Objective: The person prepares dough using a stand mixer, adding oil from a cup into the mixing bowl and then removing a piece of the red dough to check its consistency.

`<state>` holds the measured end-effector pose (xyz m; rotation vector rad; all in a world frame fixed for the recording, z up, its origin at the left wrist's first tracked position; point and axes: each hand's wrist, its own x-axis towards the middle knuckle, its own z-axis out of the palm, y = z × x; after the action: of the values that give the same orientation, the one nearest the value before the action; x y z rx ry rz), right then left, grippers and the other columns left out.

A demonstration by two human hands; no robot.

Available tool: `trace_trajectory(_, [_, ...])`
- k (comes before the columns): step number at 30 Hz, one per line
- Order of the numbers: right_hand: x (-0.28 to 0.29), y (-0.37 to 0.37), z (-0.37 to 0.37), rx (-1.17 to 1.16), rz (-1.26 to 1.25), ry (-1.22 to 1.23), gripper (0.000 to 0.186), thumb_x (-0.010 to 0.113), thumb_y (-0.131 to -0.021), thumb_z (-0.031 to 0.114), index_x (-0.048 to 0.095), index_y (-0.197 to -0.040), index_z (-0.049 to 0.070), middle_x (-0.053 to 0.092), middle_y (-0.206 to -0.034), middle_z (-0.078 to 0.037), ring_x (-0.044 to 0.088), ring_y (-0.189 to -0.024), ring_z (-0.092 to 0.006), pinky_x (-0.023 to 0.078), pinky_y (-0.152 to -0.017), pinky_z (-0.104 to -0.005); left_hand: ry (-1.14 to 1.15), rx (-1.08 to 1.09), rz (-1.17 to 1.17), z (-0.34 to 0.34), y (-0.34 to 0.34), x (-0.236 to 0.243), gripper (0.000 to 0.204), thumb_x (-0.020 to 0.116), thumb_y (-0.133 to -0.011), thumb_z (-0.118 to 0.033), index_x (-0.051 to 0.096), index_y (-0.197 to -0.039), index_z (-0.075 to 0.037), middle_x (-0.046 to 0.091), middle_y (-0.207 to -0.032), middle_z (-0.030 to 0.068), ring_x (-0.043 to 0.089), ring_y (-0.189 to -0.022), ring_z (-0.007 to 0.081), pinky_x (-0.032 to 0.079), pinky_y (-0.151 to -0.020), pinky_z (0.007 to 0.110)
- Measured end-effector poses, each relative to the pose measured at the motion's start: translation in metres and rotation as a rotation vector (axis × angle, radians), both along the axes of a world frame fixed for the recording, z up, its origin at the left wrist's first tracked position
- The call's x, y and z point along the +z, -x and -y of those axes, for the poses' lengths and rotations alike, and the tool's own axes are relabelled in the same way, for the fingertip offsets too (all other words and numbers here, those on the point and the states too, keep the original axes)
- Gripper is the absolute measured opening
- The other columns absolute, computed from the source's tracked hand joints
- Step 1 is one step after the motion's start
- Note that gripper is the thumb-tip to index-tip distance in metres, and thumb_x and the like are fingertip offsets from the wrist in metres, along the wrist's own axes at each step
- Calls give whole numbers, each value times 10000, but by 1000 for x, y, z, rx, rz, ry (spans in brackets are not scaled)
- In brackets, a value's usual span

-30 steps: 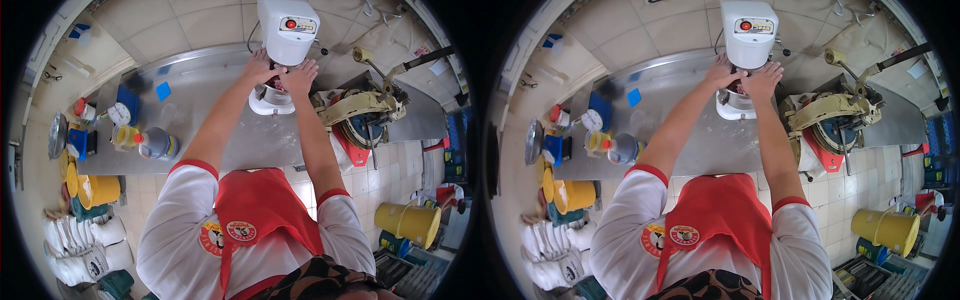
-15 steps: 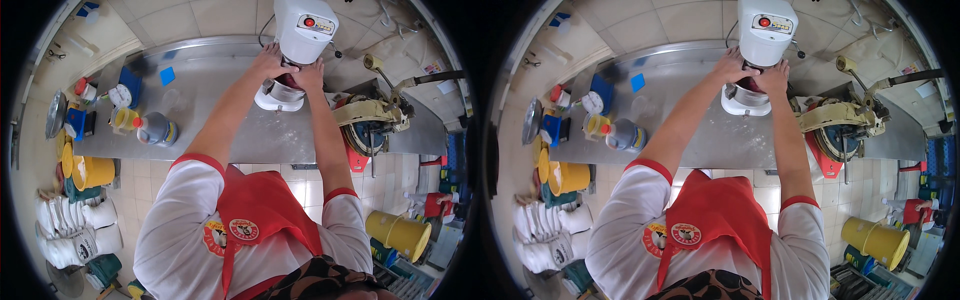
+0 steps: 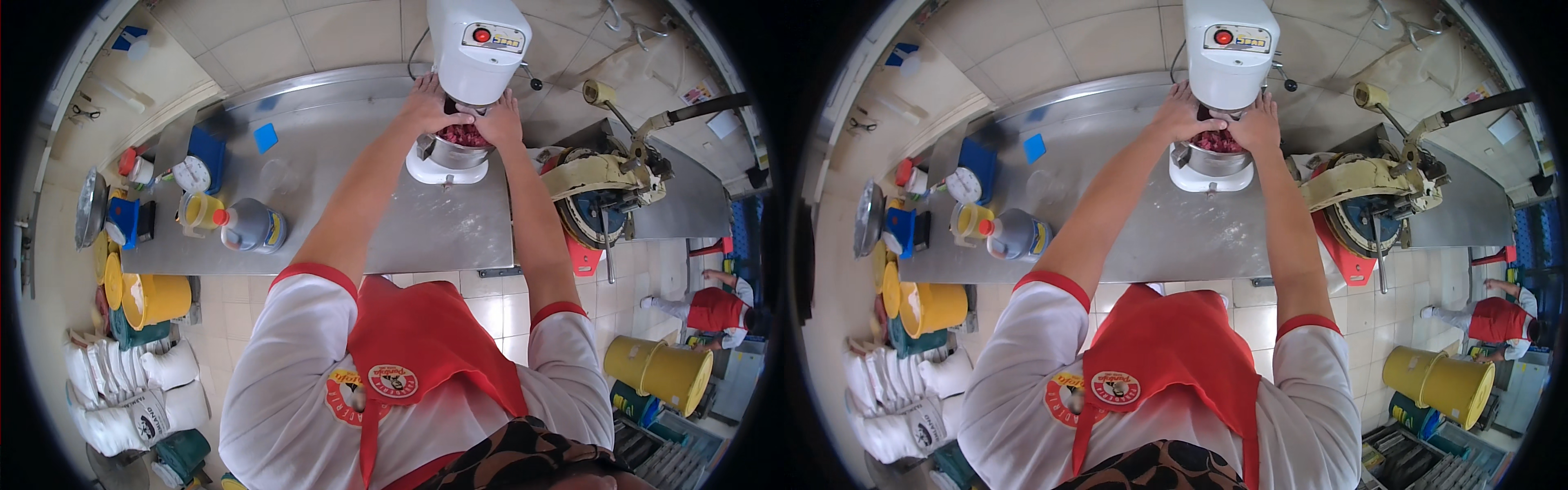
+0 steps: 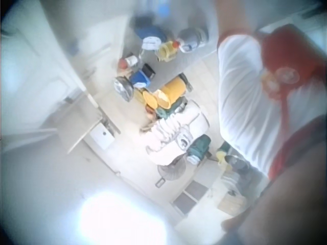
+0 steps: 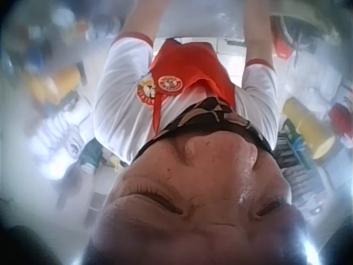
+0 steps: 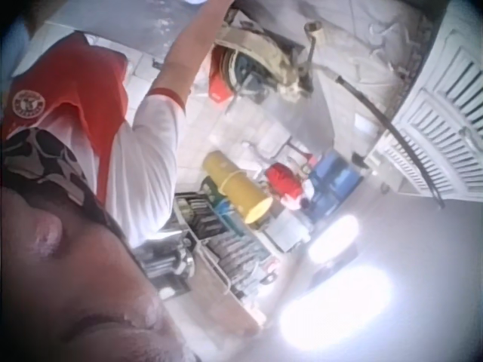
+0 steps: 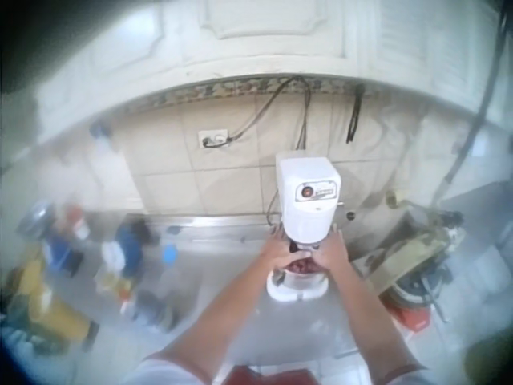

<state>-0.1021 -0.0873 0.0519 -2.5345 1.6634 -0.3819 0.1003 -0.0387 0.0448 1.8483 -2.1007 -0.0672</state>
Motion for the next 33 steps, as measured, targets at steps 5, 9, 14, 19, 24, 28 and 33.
trace_trajectory(5, [-9,2,3,57,-145,62,1146,518,-916,838,256,-1702,47,246,-1758,-230,175,-1649,-390,140,-1352,-488,-31,-33,3,-2,4,7,1344,598,-787,-937,275,-1675,18,285,-1738,249,173,-1647,384,121,-1350,482])
trace_trajectory(9, [-10,3,6,97,-198,73,1118,536,-934,794,236,-1705,42,213,-1766,-236,155,-1654,-378,136,-1357,-469,-46,-63,-2,-2,3,9,1362,634,-776,-921,259,-1677,29,282,-1739,252,169,-1650,380,116,-1348,482])
trace_trajectory(14, [2,-10,-5,112,-184,5,1137,499,-943,817,222,-1702,17,183,-1776,-227,120,-1661,-369,120,-1361,-464,3,-24,-12,-3,-9,1,1312,666,-777,-890,301,-1665,4,323,-1721,240,193,-1640,375,137,-1348,492])
trace_trajectory(19, [-1,1,-2,95,-175,8,1162,513,-923,840,232,-1702,23,184,-1775,-228,123,-1660,-368,130,-1359,-465,-54,-26,25,-4,4,8,1350,633,-771,-924,267,-1675,9,291,-1737,240,199,-1640,380,138,-1348,487])
trace_trajectory(24, [6,1,-7,120,-105,19,1166,522,-899,872,293,-1692,49,202,-1771,-226,142,-1657,-370,136,-1357,-459,-70,1,44,-3,4,11,1379,593,-766,-958,252,-1681,16,250,-1753,236,167,-1650,369,115,-1353,480])
trace_trajectory(28, [9,5,-13,81,-31,28,1119,539,-899,857,366,-1669,63,260,-1759,-204,173,-1651,-368,139,-1355,-466,-86,-29,32,-5,2,10,1420,578,-739,-989,245,-1688,14,217,-1769,226,130,-1662,358,85,-1357,489])
trace_trajectory(33, [2,15,-8,191,-178,115,928,606,-962,649,413,-1641,46,321,-1740,-189,206,-1646,-351,140,-1352,-506,-72,-38,40,-3,1,11,1422,595,-717,-994,256,-1691,-15,249,-1758,225,149,-1657,355,94,-1354,496])
